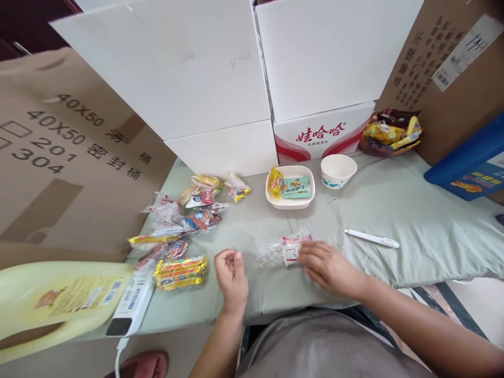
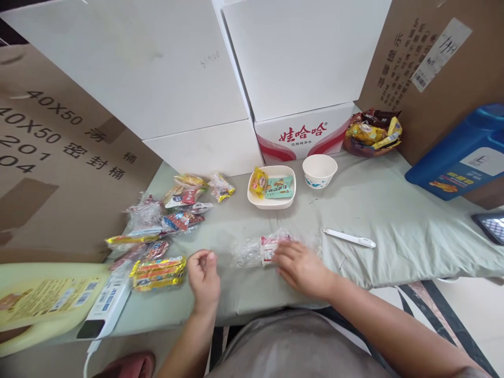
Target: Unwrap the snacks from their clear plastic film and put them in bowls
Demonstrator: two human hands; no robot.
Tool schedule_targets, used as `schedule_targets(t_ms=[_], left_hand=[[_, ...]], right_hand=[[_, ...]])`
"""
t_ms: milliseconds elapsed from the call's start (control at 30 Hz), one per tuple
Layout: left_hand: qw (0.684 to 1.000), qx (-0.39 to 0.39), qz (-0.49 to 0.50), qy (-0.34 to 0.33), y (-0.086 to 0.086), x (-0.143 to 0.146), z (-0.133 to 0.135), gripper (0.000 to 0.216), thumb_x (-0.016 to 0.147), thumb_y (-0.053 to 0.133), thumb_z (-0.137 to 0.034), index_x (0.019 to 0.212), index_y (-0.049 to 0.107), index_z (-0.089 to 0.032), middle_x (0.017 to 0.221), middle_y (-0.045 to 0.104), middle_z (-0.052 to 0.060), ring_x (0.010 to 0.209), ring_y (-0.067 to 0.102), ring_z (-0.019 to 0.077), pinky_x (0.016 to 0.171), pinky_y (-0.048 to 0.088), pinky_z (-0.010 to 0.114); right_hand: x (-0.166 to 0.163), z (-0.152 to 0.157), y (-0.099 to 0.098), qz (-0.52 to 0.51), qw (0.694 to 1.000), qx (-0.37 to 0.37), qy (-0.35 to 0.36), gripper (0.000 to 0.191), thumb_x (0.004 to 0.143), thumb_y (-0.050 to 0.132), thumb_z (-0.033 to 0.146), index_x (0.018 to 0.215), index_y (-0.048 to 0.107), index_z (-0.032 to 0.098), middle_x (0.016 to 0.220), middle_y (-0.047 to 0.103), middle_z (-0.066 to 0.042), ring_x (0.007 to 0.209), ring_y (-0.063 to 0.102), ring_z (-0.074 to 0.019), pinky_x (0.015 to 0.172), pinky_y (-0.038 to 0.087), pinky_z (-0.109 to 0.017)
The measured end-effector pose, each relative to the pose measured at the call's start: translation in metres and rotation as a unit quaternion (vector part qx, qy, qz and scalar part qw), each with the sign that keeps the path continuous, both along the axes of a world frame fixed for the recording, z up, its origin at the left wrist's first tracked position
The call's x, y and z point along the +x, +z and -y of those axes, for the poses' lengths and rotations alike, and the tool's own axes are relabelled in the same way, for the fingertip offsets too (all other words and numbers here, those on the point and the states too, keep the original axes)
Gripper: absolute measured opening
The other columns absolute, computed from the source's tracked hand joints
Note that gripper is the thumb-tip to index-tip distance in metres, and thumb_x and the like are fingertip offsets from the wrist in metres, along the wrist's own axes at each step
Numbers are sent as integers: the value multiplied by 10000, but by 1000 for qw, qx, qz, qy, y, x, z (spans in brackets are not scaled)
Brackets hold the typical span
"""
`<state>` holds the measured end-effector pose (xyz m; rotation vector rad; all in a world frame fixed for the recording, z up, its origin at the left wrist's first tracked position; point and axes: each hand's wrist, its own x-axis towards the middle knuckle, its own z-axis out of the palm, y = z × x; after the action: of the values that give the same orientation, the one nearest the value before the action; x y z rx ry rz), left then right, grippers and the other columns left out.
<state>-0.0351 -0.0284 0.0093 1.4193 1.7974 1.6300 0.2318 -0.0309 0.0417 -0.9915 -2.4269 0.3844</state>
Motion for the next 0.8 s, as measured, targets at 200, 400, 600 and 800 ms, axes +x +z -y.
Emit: schedule_targets(t_ms=[200, 400, 600, 800], left_hand=[[899, 49, -210, -381, 25, 30, 8, 152, 944, 461, -245, 1048, 567, -213, 927, 658, 53, 892, 621, 174, 823, 502, 314], [876, -71, -393, -271, 14, 45, -26, 407, 906, 530, -309, 1290, 540, -176, 1225, 622, 152, 1198, 522, 327, 1034, 354, 547], [809, -115, -372, -440, 48, 15, -6, 145, 864, 591, -215, 844, 714, -289, 777, 652, 8, 894, 598, 211, 1021, 358, 480], [717, -188, -229, -631, 85, 16, 2, 208, 885, 609, -346, 1071, 693, -305, 968, 697, 13, 917, 643, 177, 847, 497, 309]], right_hand=[[-3, -34, -7, 54, 989, -3, -136, 366, 941, 403, 136, 1259, 583, 132, 1288, 614, -148, 1271, 495, -278, 1038, 403, -480], [-4, -42, 4, 127, 968, -101, -191, 380, 950, 387, 147, 1279, 574, 138, 1171, 673, -122, 1011, 646, -226, 873, 488, -346], [23, -21, 27, 236, 930, -195, -206, 338, 958, 448, 259, 1258, 600, 227, 930, 746, -80, 831, 707, -241, 680, 471, -301], [34, -7, 52, 239, 934, -197, -181, 310, 918, 546, 387, 1179, 631, 243, 828, 741, -57, 766, 700, -244, 632, 436, -297]])
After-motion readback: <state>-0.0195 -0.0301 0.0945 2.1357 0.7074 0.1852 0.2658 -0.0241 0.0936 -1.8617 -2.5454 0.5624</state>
